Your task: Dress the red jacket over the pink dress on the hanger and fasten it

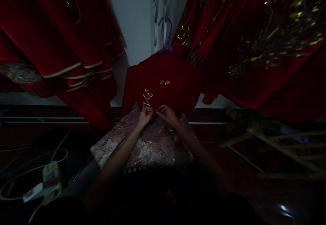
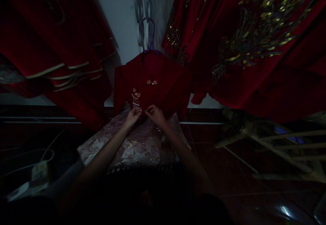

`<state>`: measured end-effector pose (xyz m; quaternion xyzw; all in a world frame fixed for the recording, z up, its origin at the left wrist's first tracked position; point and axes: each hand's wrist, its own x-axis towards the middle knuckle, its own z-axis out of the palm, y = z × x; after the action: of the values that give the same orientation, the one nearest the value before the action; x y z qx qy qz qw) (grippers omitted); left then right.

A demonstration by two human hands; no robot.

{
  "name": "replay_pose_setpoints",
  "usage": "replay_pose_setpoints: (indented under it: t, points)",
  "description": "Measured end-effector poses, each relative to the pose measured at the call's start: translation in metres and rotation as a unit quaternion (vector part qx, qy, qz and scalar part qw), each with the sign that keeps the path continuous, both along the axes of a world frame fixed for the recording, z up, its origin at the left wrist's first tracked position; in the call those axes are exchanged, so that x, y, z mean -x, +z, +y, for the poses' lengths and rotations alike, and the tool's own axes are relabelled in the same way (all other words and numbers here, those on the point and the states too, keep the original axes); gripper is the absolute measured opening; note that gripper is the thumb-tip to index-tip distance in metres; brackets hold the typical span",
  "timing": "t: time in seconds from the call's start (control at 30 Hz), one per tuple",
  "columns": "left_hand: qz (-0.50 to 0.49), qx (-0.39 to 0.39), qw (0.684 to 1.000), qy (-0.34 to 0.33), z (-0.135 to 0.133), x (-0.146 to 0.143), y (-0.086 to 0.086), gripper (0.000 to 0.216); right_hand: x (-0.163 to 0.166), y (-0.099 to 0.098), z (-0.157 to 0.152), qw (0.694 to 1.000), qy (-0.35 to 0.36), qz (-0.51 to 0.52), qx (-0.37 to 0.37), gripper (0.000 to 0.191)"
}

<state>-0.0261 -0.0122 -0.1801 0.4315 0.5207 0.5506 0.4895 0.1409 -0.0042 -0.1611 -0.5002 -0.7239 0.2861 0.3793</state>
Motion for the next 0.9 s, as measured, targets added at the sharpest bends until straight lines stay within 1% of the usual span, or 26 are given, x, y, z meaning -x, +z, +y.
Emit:
replay_pose_setpoints:
  t: [0.13, 0.27, 0.4, 0.47, 0.53, 0.57, 0.63, 0.7, 0.8, 0.9]
  points:
    - [-0.008, -0.004, 0.999, 0.037, 0.0, -0.004, 0.002, 0.016, 0.007, 0.0, -0.003, 0.999, -0.005, 0.036, -0.019, 0.02]
    - [-0.006, -0.014, 0.999, 0.03, -0.002, -0.007, 0.003, 0.016, 0.002, 0.008, -0.004, 0.999, -0.018, 0.028, -0.043, 0.02]
    - [0.009, -0.048, 0.998, 0.033, 0.001, -0.006, 0.0, 0.012, -0.008, 0.016, -0.002, 0.998, -0.033, 0.038, -0.023, 0.02]
    - [0.014, -0.064, 0.996, 0.059, 0.004, -0.005, -0.003, 0.017, -0.012, 0.019, 0.0, 0.999, -0.026, 0.045, -0.017, 0.021]
    - [0.016, -0.075, 0.994, 0.08, 0.005, -0.004, -0.005, 0.027, -0.014, 0.02, 0.001, 0.998, -0.023, 0.054, -0.01, 0.022]
    - [0.018, -0.081, 0.993, 0.078, 0.005, -0.003, -0.006, 0.032, -0.014, 0.021, 0.002, 0.998, -0.021, 0.059, -0.008, 0.022]
    - [0.019, -0.094, 0.994, 0.051, 0.004, -0.004, -0.008, 0.038, -0.014, 0.022, 0.001, 0.997, -0.008, 0.071, -0.007, 0.023]
    - [0.02, -0.101, 0.994, 0.022, 0.003, -0.005, -0.008, 0.035, -0.012, 0.023, 0.0, 0.997, 0.007, 0.076, -0.007, 0.024]
    - [0.015, -0.099, 0.995, 0.01, 0.003, -0.006, -0.008, 0.029, -0.008, 0.024, -0.003, 0.997, 0.016, 0.068, -0.013, 0.021]
    - [0.0, -0.079, 0.997, -0.001, 0.005, -0.007, -0.008, 0.029, -0.004, 0.023, -0.004, 0.998, 0.027, 0.048, -0.031, 0.015]
